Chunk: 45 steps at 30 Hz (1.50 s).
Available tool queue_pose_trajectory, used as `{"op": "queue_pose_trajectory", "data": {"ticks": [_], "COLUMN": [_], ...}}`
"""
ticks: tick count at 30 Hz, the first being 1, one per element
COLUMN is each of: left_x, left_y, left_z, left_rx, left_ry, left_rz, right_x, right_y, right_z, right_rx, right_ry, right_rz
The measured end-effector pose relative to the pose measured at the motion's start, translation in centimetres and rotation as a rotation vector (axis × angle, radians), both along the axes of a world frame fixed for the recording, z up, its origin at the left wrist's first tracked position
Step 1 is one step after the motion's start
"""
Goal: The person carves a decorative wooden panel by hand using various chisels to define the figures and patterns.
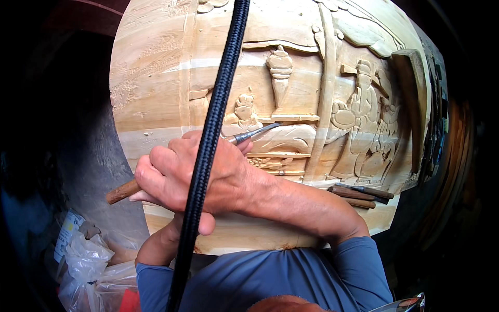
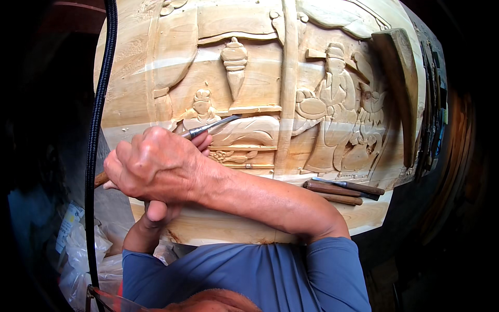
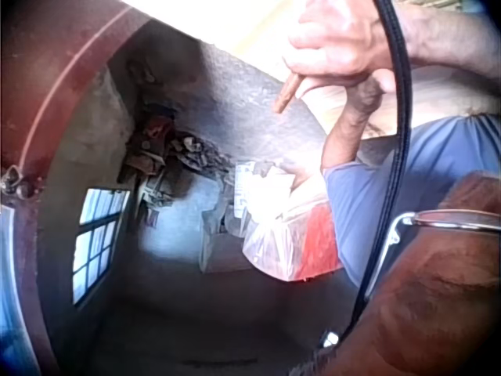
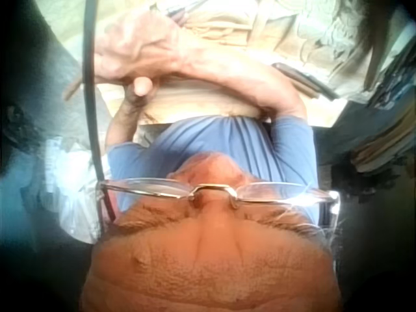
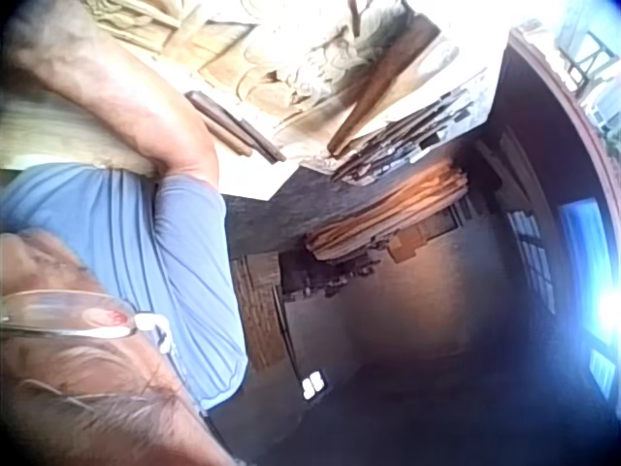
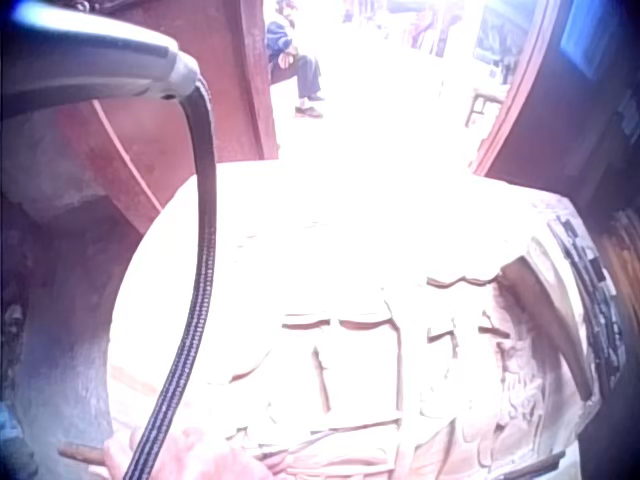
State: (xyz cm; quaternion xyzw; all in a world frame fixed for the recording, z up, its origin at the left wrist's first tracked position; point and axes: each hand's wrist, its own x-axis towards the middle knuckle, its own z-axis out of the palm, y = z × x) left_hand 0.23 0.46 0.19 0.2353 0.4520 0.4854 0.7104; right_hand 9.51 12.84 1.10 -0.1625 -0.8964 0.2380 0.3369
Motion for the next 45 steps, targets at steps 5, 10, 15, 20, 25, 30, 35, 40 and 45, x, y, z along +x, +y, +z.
{"op": "queue_pose_trajectory", "data": {"ticks": [5, 10, 15, 20, 25, 30, 35, 40, 45], "left_x": [-0.1, -1.0, -0.5, -0.2, -0.4, -0.8, -1.1, -1.5, -2.0], "left_y": [0.6, -0.3, -1.5, -3.2, -3.8, -4.4, -4.9, -5.3, -6.0], "left_z": [0.7, -0.3, -2.1, -3.0, -3.4, -3.7, -4.1, -4.5, -4.9], "left_rx": [-0.014, -0.078, 0.085, 0.107, 0.12, 0.132, 0.145, 0.156, 0.167], "left_ry": [0.002, -0.005, -0.014, -0.006, -0.004, 0.001, 0.004, 0.012, 0.014], "left_rz": [0.001, 0.056, 0.066, 0.046, 0.035, 0.029, 0.024, 0.025, 0.026], "right_x": [-0.3, -0.2, -0.1, -0.4, -0.4, -0.6, -0.7, -0.9, -0.9], "right_y": [0.0, 0.4, 0.1, -1.1, -1.0, -0.7, -0.5, -0.8, -0.6], "right_z": [-0.5, -0.9, -0.2, -0.3, 0.0, -0.1, -0.4, -0.7, -0.8], "right_rx": [-0.018, -0.035, -0.028, -0.05, -0.051, -0.054, -0.064, -0.071, -0.076], "right_ry": [-0.004, 0.01, -0.007, 0.07, 0.101, 0.075, 0.069, 0.023, 0.03], "right_rz": [-0.005, -0.043, 0.003, 0.015, 0.004, 0.012, 0.02, 0.009, 0.009]}}
